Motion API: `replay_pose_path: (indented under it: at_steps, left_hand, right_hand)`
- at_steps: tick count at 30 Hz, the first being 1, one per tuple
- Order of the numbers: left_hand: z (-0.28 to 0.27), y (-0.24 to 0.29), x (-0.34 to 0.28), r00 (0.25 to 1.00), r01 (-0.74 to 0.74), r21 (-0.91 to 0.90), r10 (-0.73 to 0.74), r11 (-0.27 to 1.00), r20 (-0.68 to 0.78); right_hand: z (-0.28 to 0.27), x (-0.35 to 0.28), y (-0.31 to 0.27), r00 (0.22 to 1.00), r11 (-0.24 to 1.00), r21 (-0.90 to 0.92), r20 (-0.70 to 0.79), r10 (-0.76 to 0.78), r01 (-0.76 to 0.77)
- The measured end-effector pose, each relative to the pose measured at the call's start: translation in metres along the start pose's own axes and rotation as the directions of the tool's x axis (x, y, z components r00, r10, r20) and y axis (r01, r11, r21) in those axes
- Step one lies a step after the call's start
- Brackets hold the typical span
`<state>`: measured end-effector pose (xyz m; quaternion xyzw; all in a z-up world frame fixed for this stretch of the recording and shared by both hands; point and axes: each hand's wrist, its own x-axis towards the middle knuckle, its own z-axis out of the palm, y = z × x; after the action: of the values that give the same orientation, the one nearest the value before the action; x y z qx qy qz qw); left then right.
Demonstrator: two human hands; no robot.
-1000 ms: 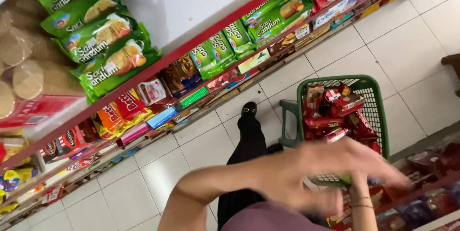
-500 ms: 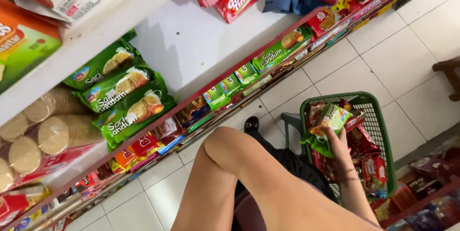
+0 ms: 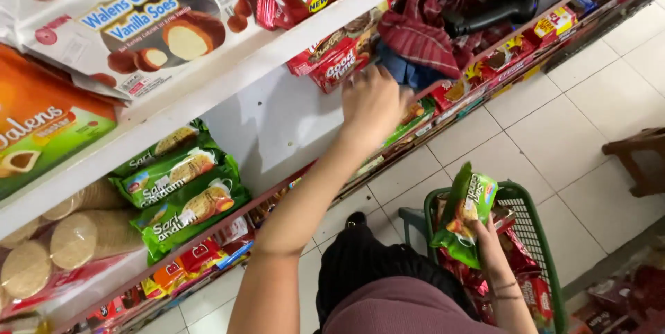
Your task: Cleaning grocery store shelves with a cloth while moving items into a basket.
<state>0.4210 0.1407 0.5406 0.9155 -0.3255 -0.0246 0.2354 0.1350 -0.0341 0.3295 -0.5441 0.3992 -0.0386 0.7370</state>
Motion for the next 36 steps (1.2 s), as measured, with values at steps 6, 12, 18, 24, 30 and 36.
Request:
replay_pose_path:
  at_steps: [6,12,18,24,30,36]
  left_hand:
    - [0.075,-0.024,0.074,0.957,0.254,0.128,-0.229,0.959,-0.180]
    - [0.072,-0.024,0.084,0.926,0.088,-0.333,-0.200,0.939,-0.321]
    - [0.069,-0.052,0.073,0.835,-0.064,-0.692,-0.342,0.719,-0.432]
    - [-0.005,0.011,-0.061,0.838,-0.242,-0.758,-0.263,0.605,-0.478]
    - [-0.007,0.083,-0.131,0.797,-0.571,-0.543,0.255,0.616,-0.548]
    - [0.042,0.104,-0.148,0.734,-0.674,-0.479,0.434,0.562,-0.523]
  right_hand:
    - [-0.070,0.084,0.081,0.920,0.923,0.358,0.298,-0.255,0.139]
    - [0.025,0.012,-0.040,0.726,0.840,0.535,0.541,-0.425,0.093]
    - [0.026,0.033,-0.035,0.854,0.813,0.579,0.391,-0.344,0.062]
    - [0.048,-0.002,-0.079,0.784,0.836,0.507,0.423,-0.455,0.211]
    - [0.042,-0.030,-0.066,0.821,0.826,0.488,0.323,-0.471,0.282]
    - [0.052,-0.091,-0.101,0.704,0.697,0.259,0.080,-0.706,0.669]
